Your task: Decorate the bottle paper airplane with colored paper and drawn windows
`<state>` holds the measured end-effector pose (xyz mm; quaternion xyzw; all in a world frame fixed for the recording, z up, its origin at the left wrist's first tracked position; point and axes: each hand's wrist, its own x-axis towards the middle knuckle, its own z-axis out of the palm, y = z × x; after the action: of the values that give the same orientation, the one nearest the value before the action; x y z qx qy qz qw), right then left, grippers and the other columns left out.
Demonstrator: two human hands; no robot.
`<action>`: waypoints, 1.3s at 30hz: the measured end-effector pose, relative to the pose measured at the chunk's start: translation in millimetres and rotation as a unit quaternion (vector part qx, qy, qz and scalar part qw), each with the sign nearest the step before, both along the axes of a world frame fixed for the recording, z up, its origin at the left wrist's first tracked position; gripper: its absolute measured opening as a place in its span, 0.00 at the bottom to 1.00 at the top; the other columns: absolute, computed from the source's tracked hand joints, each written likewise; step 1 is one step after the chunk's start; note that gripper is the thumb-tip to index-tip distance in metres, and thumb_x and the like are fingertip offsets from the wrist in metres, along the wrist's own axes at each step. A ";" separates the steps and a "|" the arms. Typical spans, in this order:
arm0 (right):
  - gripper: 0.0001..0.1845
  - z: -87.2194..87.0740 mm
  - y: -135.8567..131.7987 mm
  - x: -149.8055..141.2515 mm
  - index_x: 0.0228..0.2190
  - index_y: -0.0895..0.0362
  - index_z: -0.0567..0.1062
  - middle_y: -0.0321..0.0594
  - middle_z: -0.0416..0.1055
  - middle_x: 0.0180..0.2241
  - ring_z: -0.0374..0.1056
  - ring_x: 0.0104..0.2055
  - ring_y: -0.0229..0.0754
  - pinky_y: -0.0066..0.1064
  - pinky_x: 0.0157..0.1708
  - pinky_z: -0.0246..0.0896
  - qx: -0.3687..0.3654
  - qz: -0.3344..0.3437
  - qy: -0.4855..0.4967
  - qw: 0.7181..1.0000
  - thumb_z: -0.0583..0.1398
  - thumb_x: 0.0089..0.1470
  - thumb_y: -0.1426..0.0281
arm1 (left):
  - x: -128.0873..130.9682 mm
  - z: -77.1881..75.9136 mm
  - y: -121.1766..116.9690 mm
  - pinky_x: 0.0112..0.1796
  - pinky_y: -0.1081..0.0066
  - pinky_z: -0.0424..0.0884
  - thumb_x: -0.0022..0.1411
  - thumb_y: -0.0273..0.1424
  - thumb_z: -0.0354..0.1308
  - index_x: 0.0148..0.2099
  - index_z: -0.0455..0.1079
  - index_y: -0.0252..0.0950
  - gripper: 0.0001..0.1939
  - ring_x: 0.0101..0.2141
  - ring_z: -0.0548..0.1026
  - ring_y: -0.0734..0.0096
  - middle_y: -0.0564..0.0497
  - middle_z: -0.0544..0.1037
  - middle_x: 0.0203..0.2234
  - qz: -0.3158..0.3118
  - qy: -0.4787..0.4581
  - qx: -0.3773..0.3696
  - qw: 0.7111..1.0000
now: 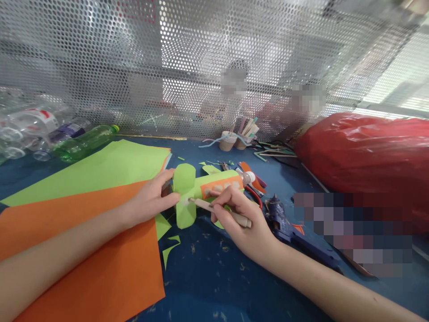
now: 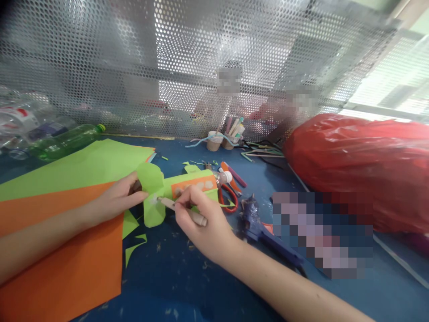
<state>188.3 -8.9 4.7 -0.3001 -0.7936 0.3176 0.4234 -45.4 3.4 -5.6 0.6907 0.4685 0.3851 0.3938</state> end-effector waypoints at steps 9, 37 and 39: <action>0.07 -0.2 0.1 0.7 0.29 0.54 0.66 0.31 0.65 0.24 0.62 0.28 0.35 0.40 0.46 0.67 -0.010 -0.003 0.005 1.000 0.54 0.61 0.73 | -0.7 -2.8 1.3 0.47 0.56 0.73 0.58 0.37 0.55 0.52 0.65 0.38 0.20 0.48 0.75 0.52 0.45 0.77 0.46 0.007 0.008 0.004 1.000; 0.08 1.7 0.6 0.3 0.28 0.54 0.65 0.31 0.67 0.23 0.63 0.27 0.35 0.38 0.44 0.68 -0.014 -0.018 0.009 1.000 0.54 0.60 0.73 | -1.6 -3.9 1.4 0.50 0.56 0.71 0.60 0.36 0.55 0.53 0.65 0.40 0.18 0.49 0.75 0.54 0.46 0.76 0.49 -0.005 0.004 0.008 1.000; 0.08 2.6 0.5 0.1 0.28 0.54 0.65 0.31 0.67 0.23 0.64 0.27 0.35 0.38 0.44 0.68 -0.013 -0.017 0.002 1.000 0.54 0.60 0.72 | -2.0 -4.1 1.8 0.49 0.56 0.72 0.60 0.36 0.54 0.53 0.65 0.40 0.18 0.49 0.75 0.53 0.46 0.77 0.48 -0.001 0.009 0.011 1.000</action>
<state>188.4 -8.4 7.3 -0.3182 -0.7831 0.3219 0.4266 -47.4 5.1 -9.7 0.6994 0.4666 0.3835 0.3822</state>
